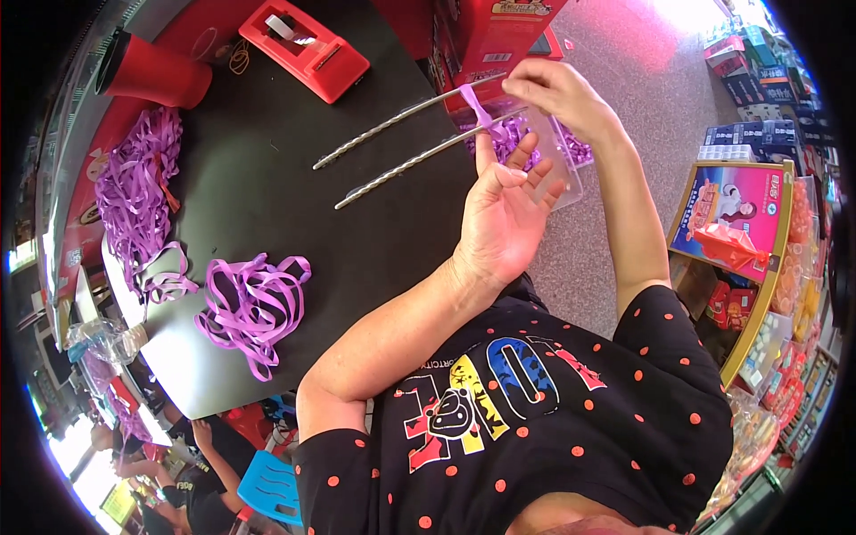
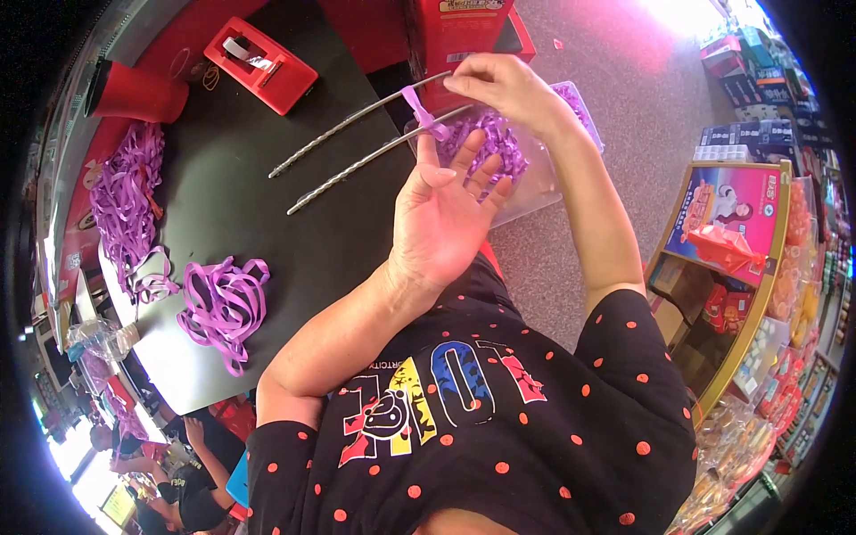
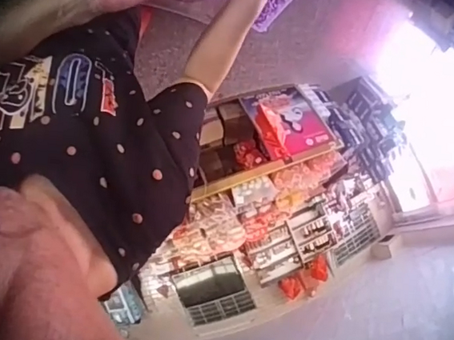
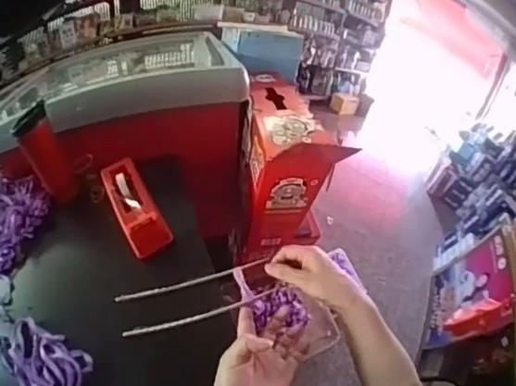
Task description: Tying purple ribbons onto a metal jig to create loops or bows.
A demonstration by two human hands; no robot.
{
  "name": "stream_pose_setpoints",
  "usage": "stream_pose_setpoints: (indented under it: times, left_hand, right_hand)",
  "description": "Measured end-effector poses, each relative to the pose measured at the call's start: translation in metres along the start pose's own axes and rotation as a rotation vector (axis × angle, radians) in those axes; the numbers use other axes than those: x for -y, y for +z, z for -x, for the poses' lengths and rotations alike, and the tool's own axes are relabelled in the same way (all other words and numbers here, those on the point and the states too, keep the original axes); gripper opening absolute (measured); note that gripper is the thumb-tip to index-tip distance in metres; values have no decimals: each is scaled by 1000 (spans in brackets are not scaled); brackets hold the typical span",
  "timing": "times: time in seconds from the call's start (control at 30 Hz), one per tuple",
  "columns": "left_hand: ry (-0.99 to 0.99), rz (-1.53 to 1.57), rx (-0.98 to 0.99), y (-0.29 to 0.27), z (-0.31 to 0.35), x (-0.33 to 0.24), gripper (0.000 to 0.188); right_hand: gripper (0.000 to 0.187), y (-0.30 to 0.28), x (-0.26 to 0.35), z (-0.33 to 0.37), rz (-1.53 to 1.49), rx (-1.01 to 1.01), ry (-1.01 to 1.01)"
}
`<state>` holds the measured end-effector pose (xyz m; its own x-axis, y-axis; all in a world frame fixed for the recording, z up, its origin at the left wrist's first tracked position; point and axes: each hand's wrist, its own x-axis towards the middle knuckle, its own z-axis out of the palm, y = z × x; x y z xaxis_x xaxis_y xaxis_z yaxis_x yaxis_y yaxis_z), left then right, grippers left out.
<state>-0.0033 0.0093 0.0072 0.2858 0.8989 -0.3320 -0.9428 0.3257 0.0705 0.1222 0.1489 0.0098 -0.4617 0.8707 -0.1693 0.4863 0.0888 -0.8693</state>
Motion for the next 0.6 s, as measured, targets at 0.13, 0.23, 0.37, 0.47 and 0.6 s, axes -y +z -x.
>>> stream_pose_setpoints:
  times: [0.13,0.23,0.37,0.47,0.6]
  left_hand:
    - [26,-49,4,-1,0,-3,73]
    - [51,-102,70,0,-2,-2,76]
    - [78,-136,117,3,2,-1,80]
    - [57,-128,82,3,0,0,79]
    - [57,-91,41,-1,-1,0,76]
  right_hand:
    - [34,27,48,29,313,-162,-170]
    - [35,40,54,31,538,-208,-181]
    - [22,47,61,29,553,-251,-130]
    - [20,44,71,25,601,-202,-131]
    - [21,38,73,7,639,-87,-148]
